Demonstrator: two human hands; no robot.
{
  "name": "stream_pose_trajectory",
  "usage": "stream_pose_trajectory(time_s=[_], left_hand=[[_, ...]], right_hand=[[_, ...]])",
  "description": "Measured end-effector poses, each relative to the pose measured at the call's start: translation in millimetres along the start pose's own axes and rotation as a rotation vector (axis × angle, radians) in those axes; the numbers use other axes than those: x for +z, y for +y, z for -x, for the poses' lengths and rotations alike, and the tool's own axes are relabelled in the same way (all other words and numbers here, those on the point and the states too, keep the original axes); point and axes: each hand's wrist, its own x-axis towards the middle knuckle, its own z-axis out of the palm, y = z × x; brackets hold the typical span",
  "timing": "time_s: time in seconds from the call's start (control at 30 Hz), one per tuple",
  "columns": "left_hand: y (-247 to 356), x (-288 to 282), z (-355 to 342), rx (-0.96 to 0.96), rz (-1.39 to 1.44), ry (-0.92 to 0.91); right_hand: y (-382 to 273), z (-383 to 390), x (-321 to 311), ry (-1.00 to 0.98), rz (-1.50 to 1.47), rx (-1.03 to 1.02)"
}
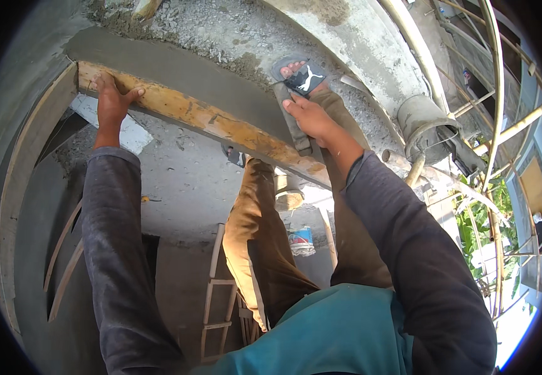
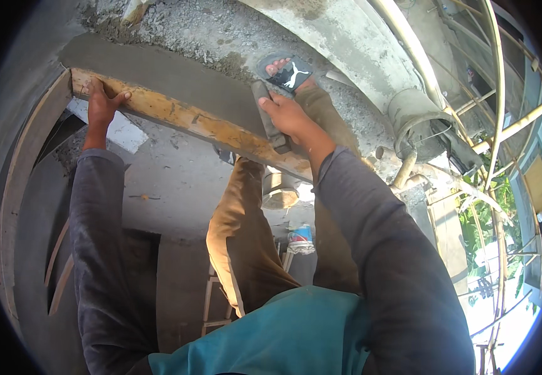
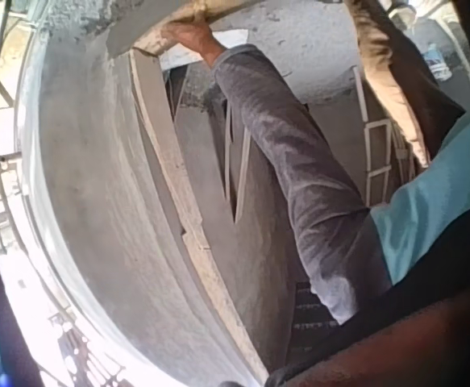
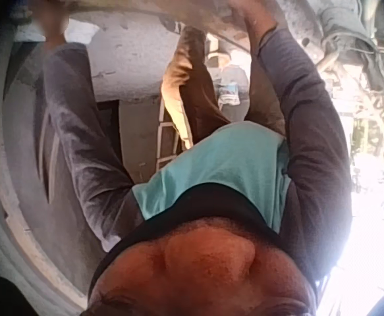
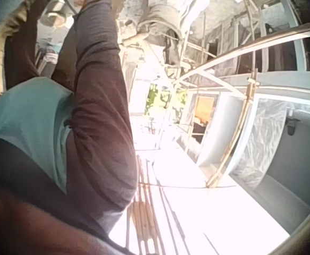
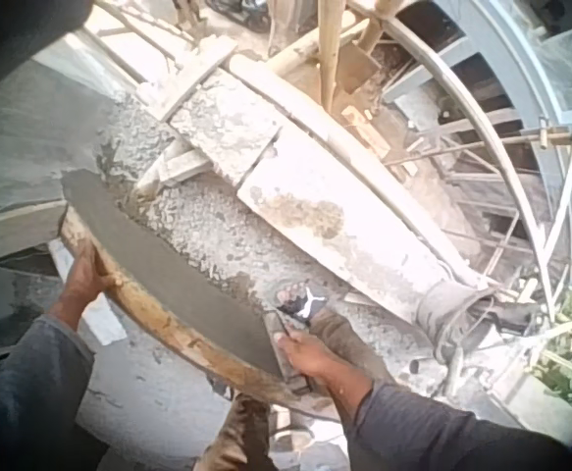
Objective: Smoothing a cement ledge using a hand float while standing on scaffolding.
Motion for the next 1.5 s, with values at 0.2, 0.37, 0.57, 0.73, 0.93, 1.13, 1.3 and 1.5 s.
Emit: stream_pose_trajectory(time_s=[0.2,0.37,0.57,0.73,0.93,1.13,1.3,1.5], left_hand=[[-1.4,-0.4,1.1,-0.024,-0.094,0.005],[24.8,-3.4,30.6,-0.128,-0.238,0.168],[118.0,27.6,146.9,-0.178,0.551,0.598],[109.8,145.3,338.4,-0.397,0.935,0.308],[14.4,223.0,546.0,-0.666,0.908,-0.127],[-47.8,246.1,642.9,-0.778,0.496,-0.022],[16.1,217.3,613.4,-0.871,0.649,0.037],[204.6,149.6,468.7,-0.431,1.18,-0.074]], right_hand=[[-58.1,56.1,-51.4,-0.157,-0.521,-0.062],[-52.6,99.1,-42.2,-0.198,-0.643,-0.151],[-14.6,183.9,-44.7,-0.147,-0.676,-0.411],[63.5,309.3,-16.8,0.0,-0.498,-0.343],[97.5,408.1,79.5,-0.134,0.281,-0.472],[114.6,396.4,-10.5,0.1,0.001,-0.383],[121.4,356.7,-127.4,0.356,-0.47,-0.304],[135.9,255.8,-239.0,0.408,-0.864,-0.186]])
